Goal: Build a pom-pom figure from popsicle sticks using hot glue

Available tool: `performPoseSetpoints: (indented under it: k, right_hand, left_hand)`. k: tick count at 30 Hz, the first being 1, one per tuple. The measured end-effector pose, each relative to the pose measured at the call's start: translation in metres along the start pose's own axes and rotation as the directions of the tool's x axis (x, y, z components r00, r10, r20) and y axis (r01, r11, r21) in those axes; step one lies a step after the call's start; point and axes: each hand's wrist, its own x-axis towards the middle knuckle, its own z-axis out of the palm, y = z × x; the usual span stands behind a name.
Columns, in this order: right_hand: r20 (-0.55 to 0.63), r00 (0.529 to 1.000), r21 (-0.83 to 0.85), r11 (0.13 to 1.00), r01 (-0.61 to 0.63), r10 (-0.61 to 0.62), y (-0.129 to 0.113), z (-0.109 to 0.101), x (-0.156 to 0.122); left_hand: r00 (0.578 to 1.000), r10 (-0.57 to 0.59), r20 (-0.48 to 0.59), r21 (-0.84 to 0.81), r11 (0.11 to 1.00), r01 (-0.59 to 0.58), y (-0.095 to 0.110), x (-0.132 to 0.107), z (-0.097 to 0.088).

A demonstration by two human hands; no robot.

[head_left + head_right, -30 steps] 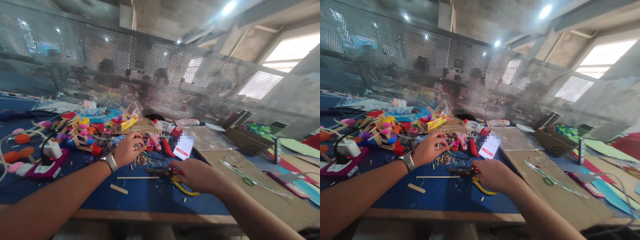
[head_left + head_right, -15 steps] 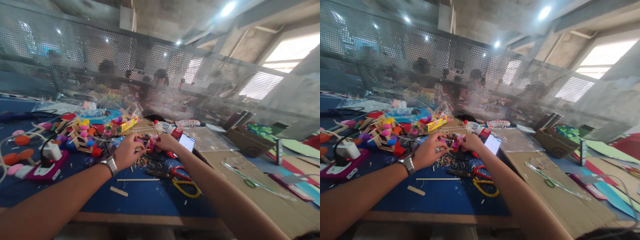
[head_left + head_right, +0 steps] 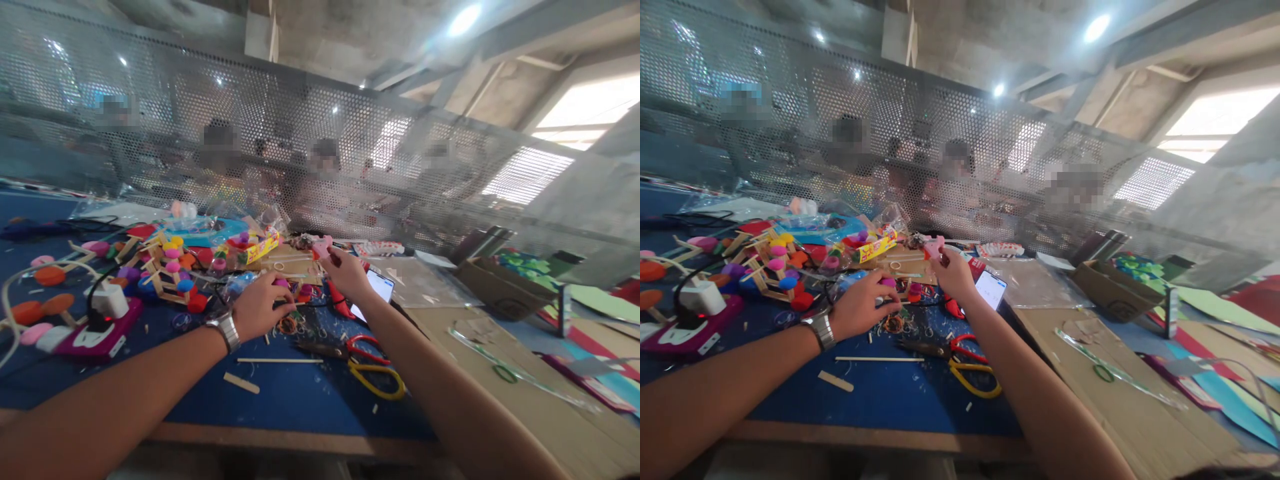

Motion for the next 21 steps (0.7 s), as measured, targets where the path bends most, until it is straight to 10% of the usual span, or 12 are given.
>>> performPoseSetpoints:
  k: [16,21]
  right_hand:
    - [0.146,0.982,0.723,0.665,-0.187,0.118,0.017,-0.018,-0.04]
    - [0.245,0.967,0.597,0.774,-0.211,0.075,0.009,-0.025,-0.052]
  left_hand:
    - [0.992,0.119,0.032,-0.035,0.992,-0.118,-0.009,0.0,-0.006]
    - [0.985,0.173,0.03,-0.05,0.984,-0.171,-0.007,0.001,-0.011]
